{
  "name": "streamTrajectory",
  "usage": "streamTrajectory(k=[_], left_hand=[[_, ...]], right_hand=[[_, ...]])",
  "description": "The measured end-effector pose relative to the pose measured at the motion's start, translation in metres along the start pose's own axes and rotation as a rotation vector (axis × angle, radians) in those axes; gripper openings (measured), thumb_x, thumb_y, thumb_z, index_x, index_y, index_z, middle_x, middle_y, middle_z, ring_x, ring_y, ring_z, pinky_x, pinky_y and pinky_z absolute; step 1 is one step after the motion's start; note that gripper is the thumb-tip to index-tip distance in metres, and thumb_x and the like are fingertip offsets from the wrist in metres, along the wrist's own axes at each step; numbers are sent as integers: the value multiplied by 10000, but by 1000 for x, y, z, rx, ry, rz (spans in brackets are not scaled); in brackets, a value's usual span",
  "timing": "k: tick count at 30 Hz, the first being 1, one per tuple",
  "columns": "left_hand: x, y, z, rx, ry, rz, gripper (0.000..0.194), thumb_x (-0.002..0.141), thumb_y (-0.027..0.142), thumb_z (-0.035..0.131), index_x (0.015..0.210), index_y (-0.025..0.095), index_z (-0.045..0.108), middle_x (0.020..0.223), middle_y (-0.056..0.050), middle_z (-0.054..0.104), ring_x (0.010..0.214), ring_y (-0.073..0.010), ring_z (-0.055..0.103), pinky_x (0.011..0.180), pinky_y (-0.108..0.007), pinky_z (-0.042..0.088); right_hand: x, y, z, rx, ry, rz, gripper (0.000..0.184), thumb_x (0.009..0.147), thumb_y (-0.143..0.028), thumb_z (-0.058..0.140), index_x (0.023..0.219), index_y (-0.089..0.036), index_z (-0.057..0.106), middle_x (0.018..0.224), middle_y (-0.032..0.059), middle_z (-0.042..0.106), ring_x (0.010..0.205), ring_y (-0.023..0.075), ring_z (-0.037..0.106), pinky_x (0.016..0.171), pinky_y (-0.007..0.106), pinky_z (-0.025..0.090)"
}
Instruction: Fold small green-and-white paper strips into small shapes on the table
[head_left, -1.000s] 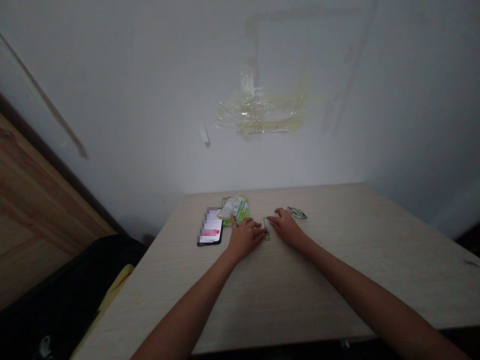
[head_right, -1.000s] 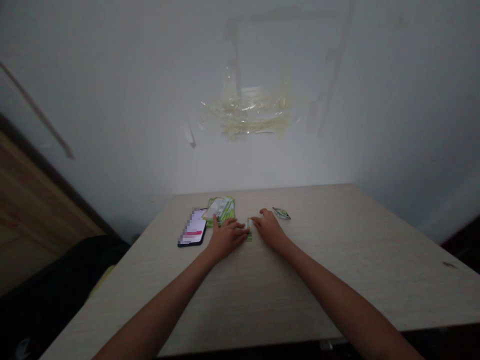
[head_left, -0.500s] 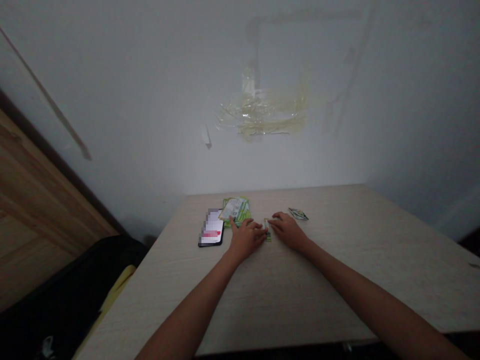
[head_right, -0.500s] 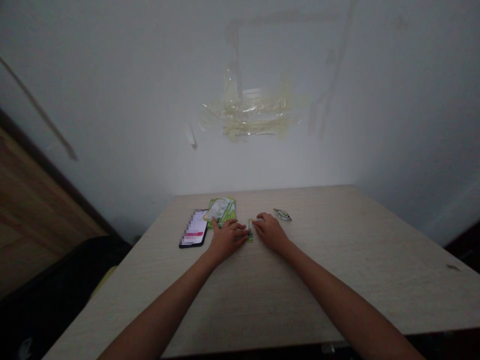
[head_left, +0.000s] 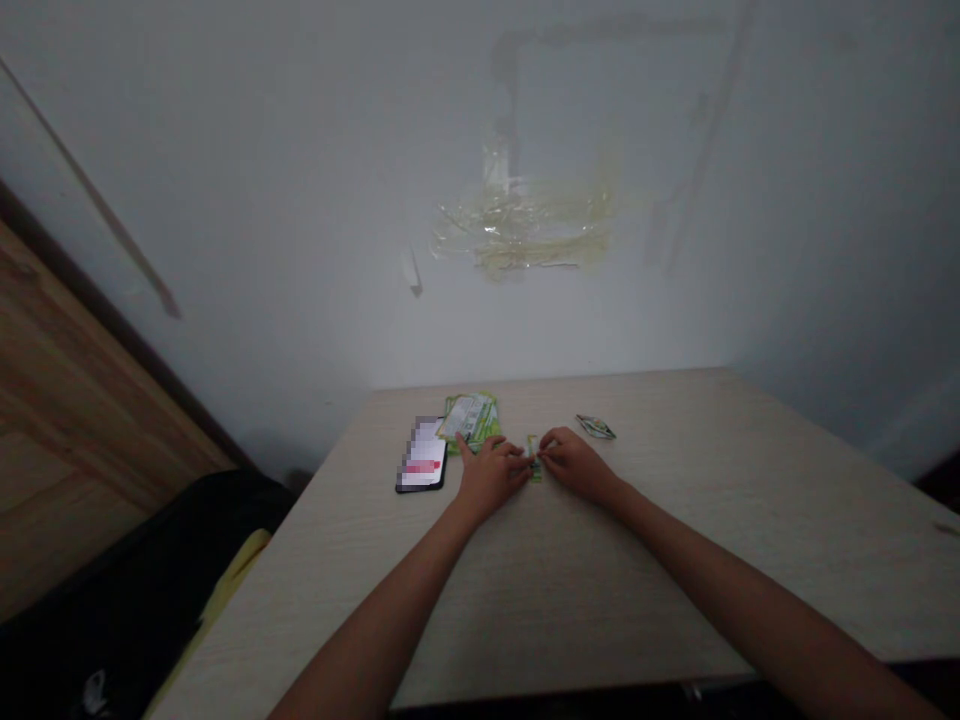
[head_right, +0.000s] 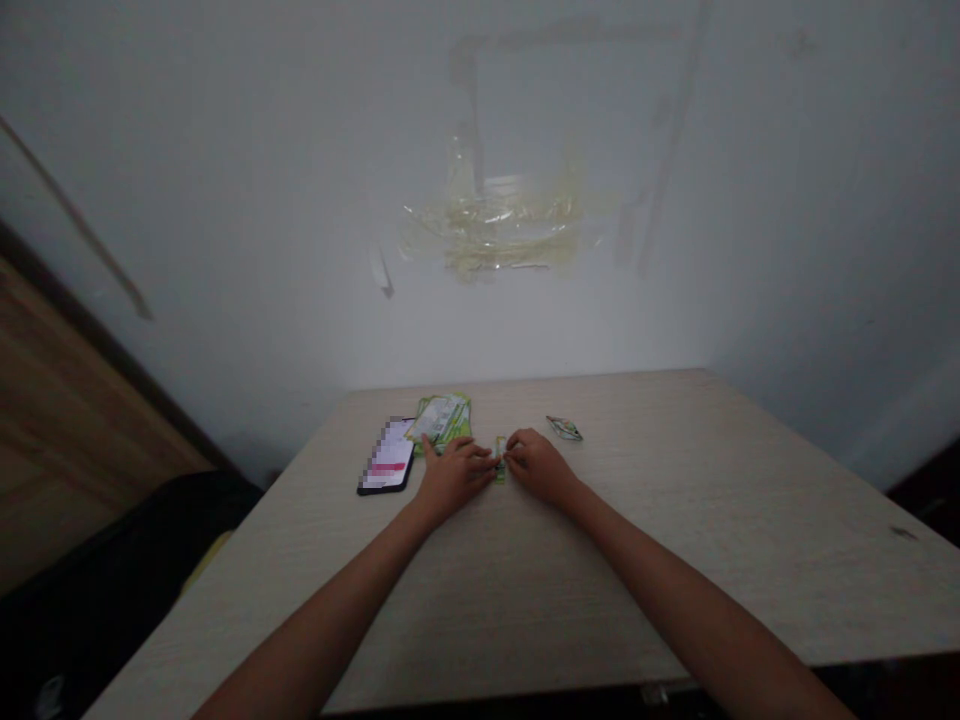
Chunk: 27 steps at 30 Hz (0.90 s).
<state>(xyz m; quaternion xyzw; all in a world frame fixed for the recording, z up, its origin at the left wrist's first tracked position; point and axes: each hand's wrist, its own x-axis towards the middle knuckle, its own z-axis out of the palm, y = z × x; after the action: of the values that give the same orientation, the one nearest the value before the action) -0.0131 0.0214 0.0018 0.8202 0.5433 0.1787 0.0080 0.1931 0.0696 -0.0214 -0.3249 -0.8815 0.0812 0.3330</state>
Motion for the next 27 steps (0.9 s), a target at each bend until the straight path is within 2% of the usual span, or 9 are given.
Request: streamTrajectory(k=[5, 13, 21, 27], left_hand=[[0, -1, -1, 11, 15, 10, 236, 867, 444, 596, 1086, 451, 682, 1171, 17, 691, 1240, -296, 478, 1045, -778, -51], [0, -1, 1, 11, 24, 9, 228, 874, 452, 580, 1081, 462, 676, 1173, 30, 690, 1250, -303, 468, 1009, -805, -76], [-2, 0, -1, 16, 14, 10, 238, 887, 451, 561, 1097, 464, 672, 1185, 24, 682, 1269, -306, 444, 1025, -790, -75], [-1, 0, -1, 22, 11, 4, 241, 885, 456, 566, 1105, 462, 666, 1186, 28, 686, 1265, -301, 449, 1022, -788, -90]], right_hand=[[0, -3, -2, -5, 1, -25, 184, 849, -130, 575, 814, -184, 748, 915, 86, 656, 909, 193, 586, 851, 341, 469], [-4, -13, -8, -21, -41, -34, 179, 799, -88, 585, 760, -175, 737, 878, 77, 654, 856, 185, 590, 786, 305, 464], [-8, -19, -12, 50, -75, -77, 159, 755, -67, 612, 715, -171, 726, 832, 63, 662, 803, 178, 600, 784, 313, 458], [-10, -24, -14, 159, -54, -141, 163, 778, -91, 613, 681, -179, 710, 809, 55, 668, 791, 169, 609, 794, 320, 463]])
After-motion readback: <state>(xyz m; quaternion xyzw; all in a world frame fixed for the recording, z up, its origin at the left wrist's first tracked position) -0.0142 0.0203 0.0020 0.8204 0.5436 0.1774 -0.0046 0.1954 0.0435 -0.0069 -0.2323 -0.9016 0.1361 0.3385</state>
